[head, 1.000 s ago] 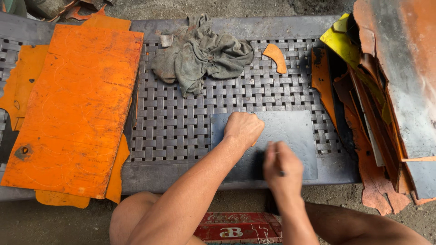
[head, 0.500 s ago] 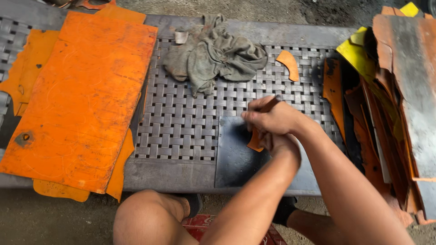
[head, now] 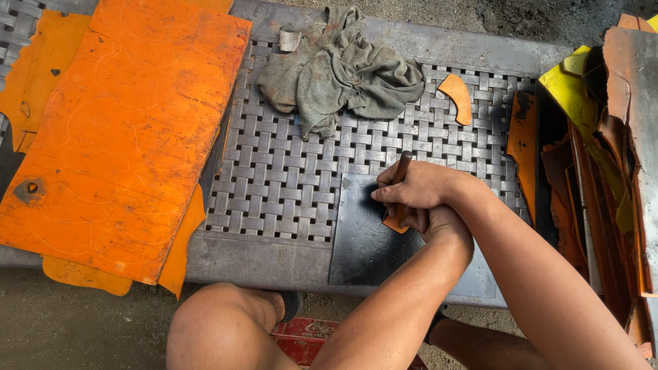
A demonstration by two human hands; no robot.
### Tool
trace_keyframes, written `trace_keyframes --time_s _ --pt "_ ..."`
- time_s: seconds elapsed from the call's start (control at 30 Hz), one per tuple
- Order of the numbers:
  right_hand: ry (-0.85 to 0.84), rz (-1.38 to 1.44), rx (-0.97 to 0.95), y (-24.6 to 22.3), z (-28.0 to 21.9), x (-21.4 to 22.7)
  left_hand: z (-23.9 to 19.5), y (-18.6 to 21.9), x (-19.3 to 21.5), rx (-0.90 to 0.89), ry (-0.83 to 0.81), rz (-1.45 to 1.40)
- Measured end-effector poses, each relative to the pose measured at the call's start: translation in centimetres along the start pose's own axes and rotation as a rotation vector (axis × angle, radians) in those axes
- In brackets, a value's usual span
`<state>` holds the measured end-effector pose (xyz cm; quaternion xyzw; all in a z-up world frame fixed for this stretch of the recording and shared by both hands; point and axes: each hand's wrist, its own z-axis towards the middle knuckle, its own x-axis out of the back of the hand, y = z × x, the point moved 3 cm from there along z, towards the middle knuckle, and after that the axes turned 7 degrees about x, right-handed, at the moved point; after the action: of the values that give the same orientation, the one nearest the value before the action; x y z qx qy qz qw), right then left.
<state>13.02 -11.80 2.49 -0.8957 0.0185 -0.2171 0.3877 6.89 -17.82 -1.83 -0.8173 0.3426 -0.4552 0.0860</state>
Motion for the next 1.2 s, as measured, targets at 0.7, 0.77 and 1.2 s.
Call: trace_keyframes --time_s 0.7,0.77,1.2 --pt "0.060 -0.805 0.277 -6.3 0.2 1.7 0.1 -0.9 -1.2 -0.038 0.037 0.020" --pt "0.122 -0.734 0.254 -5.5 0.2 2.6 0.7 -1.3 -0.9 0.077 -0.021 0.153" --pt "0.209 -0.232 0.029 0.6 2.2 4.8 -0.4 -1.6 -1.1 0.085 -0.043 0.079"
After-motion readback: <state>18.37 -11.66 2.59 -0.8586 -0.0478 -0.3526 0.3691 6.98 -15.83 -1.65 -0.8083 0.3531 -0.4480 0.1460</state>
